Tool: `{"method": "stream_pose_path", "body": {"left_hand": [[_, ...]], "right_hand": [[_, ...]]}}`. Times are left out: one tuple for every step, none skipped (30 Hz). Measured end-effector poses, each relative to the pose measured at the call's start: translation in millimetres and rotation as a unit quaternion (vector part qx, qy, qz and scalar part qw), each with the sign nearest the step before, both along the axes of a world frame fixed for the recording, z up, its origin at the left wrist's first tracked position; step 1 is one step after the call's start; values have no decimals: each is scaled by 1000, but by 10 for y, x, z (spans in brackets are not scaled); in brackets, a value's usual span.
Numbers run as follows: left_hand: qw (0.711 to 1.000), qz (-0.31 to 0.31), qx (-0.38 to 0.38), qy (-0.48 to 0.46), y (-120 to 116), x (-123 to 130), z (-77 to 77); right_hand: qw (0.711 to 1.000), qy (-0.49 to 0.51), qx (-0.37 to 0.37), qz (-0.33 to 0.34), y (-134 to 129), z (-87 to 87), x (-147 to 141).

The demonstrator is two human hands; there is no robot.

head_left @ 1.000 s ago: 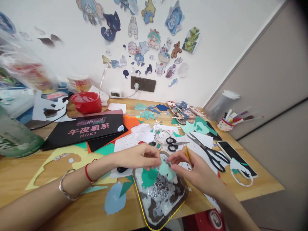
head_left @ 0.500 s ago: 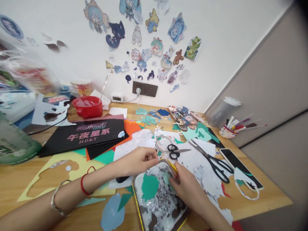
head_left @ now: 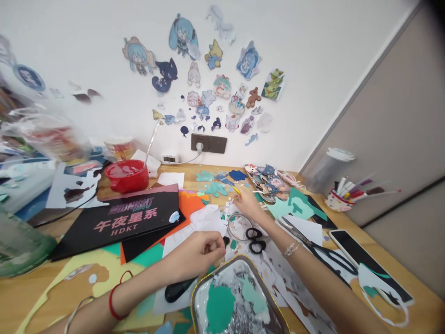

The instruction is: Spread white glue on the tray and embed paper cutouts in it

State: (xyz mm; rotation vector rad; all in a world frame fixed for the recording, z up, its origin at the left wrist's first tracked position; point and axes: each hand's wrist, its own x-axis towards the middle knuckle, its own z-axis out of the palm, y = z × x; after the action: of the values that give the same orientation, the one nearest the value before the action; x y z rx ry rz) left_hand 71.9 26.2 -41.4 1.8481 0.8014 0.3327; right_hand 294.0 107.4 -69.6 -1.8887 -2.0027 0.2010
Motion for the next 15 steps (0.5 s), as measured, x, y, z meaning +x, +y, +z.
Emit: {"method": "stream_pose_path", "body": {"left_hand": [[1000, 2, 1, 2, 10, 1, -6], [1000, 4, 3, 3, 19, 2, -11], [1000, 5, 4, 3, 26, 3, -13], [1000, 7, 5, 2, 32, 3, -14], [1000, 10, 6, 2, 36, 3, -11], [1000, 13, 8, 1, 38, 3, -6], [1000, 16, 9, 2, 38, 2, 0], [1000, 19, 9, 2, 38, 0, 7], [1000, 23, 7, 1, 39, -2, 13], [1000, 27, 4, -3, 42, -4, 16], [999, 32, 0, -10, 48, -7, 15], [999, 39, -4, -22, 57, -10, 10], [998, 51, -7, -38, 69, -11, 0], [996, 67, -11, -58, 83, -12, -12], [993, 83, -21, -77, 97, -11, -25]], "right_hand": [[1000, -3, -1, 1, 77, -50, -8], [1000, -4, -2, 2, 132, -90, -19], [1000, -2, -2, 2, 169, -118, -27], [1000, 1, -2, -1, 193, -133, -33], [1000, 7, -1, -3, 207, -134, -32], [1000, 15, 1, -6, 214, -121, -24], [1000, 27, 4, -8, 213, -93, -10], [999, 40, 7, -11, 203, -51, 11], [998, 57, 13, -14, 181, 4, 35], [997, 76, 20, -16, 146, 70, 61], [994, 99, 30, -19, 94, 144, 85], [991, 125, 40, -19, 23, 223, 102], [987, 155, 49, -18, -68, 301, 110], [981, 187, 55, -10, -178, 375, 104], [974, 221, 54, 3, -305, 441, 82]]}}
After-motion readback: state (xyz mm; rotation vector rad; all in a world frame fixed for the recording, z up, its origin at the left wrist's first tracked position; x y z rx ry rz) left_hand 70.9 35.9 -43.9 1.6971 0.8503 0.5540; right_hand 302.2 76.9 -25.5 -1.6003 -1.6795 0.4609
